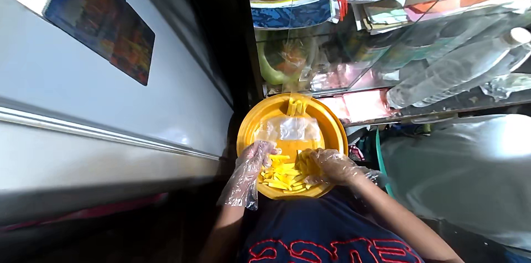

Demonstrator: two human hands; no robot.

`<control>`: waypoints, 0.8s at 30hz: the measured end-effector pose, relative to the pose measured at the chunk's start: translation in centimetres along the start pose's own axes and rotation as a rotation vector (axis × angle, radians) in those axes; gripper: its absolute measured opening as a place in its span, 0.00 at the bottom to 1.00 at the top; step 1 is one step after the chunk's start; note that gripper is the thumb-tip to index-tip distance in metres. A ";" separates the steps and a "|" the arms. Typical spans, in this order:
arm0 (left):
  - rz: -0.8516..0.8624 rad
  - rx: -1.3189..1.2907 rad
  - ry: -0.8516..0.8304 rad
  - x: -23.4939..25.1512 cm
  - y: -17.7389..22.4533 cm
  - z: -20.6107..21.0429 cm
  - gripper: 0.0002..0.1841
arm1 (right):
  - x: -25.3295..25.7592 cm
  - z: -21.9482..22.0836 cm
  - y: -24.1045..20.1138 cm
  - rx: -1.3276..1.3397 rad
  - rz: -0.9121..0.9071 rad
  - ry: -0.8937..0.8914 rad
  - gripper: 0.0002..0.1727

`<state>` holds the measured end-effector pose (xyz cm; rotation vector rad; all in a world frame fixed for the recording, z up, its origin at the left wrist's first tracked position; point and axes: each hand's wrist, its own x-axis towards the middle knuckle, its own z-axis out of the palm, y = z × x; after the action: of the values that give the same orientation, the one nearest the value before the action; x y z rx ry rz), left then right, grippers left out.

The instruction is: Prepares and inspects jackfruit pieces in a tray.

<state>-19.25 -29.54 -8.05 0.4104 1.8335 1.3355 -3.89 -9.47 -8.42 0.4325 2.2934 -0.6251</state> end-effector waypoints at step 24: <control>-0.073 0.077 -0.069 0.2 -0.8 -0.6 0.15 | 2.6 0.6 -3.2 -0.216 -0.215 -0.050 0.21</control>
<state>-19.67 -30.04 -8.80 0.4208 1.8297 1.1907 -6.79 -12.13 -9.66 0.0673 2.3454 -0.4773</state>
